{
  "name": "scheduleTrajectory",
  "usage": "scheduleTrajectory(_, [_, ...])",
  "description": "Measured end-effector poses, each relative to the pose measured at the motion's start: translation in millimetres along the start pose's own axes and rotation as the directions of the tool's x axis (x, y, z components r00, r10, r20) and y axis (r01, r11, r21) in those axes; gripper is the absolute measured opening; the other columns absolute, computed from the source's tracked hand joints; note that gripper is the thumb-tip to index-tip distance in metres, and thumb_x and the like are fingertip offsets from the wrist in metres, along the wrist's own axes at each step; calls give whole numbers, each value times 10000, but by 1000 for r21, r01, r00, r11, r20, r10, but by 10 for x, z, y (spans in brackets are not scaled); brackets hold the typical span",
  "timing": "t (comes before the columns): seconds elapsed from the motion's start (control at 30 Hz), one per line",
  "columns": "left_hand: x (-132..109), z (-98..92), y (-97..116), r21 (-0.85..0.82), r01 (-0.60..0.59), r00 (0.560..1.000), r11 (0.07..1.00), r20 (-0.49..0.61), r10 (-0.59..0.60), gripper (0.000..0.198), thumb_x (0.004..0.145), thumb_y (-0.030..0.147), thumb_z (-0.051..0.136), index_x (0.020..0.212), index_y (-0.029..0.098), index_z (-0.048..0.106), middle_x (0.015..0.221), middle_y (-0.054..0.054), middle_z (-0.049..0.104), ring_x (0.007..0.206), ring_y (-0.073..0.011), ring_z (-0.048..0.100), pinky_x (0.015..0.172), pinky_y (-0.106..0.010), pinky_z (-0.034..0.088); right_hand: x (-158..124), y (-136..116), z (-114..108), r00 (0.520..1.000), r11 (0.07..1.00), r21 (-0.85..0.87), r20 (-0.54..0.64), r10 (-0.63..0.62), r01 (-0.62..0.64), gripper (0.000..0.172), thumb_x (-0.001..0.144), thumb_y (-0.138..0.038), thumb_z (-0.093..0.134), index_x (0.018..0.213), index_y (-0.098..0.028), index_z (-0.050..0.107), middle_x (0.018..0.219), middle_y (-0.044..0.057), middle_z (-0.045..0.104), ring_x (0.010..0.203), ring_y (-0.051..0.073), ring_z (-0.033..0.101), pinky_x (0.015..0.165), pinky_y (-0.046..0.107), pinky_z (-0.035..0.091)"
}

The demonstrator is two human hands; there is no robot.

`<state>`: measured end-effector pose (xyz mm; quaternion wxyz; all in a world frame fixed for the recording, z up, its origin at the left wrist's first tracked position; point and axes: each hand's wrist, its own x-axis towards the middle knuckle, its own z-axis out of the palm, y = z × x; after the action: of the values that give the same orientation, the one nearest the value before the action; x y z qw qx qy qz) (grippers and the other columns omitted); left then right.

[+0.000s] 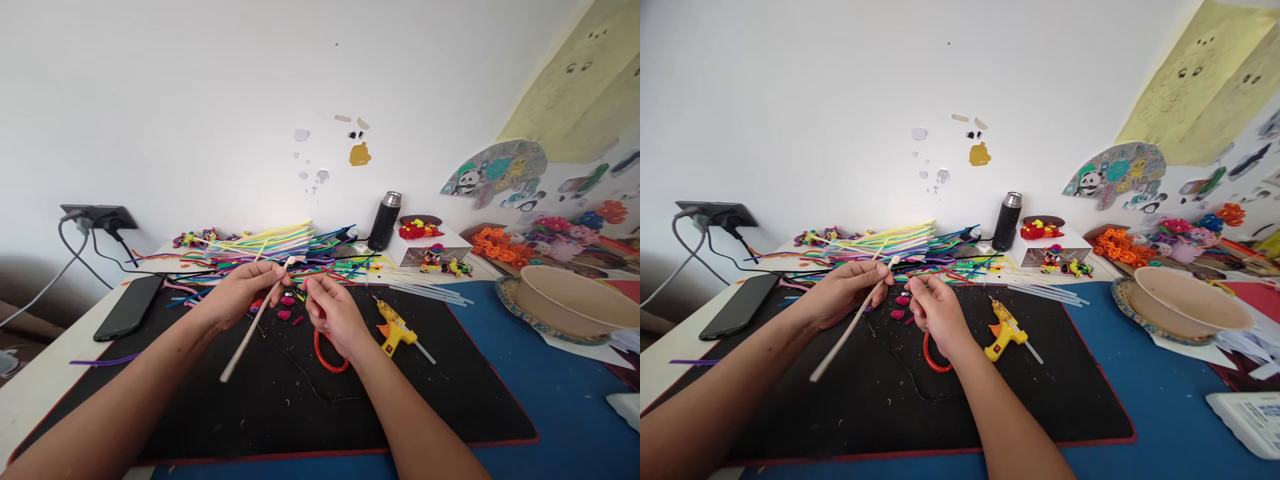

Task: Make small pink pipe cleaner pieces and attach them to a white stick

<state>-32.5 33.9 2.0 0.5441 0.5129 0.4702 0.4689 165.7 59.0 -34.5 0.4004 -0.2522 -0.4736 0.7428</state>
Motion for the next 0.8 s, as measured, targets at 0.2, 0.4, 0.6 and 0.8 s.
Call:
scheduleTrajectory(0.2, [-25,89,-25,6,55,997,998,51,-55,354,853,509,768,810,158,749,636,-35,657,598,-158,585,581,-256,424,11,8,-9,1000,1000,-18,-17,-6,6,485,779,-612,805,898,-212,559,536,-111,421,407,41,207,392,211,111])
scheduleTrajectory(0.4, [-31,129,-67,192,-5,991,981,135,-21,409,921,535,688,738,169,694,663,-29,640,613,-147,521,593,-251,386,11,8,10,995,995,-68,-68,-78,73,430,746,-541,831,838,-201,583,579,-87,455,434,44,252,397,219,144])
scheduleTrajectory(0.6, [-30,151,-61,208,-13,991,978,131,-15,409,919,545,689,750,172,707,665,-27,645,609,-144,527,598,-253,396,3,6,12,993,996,-70,-95,-66,60,358,754,-454,800,762,-206,543,524,-110,374,420,44,235,397,220,139])
scheduleTrajectory(0.8, [38,-47,-69,37,-34,997,999,-61,36,320,885,484,749,847,166,748,636,-22,627,562,-137,523,531,-243,399,26,-15,-36,985,998,13,-162,-56,58,391,745,-433,813,775,-223,485,523,-131,297,423,37,169,403,205,107])
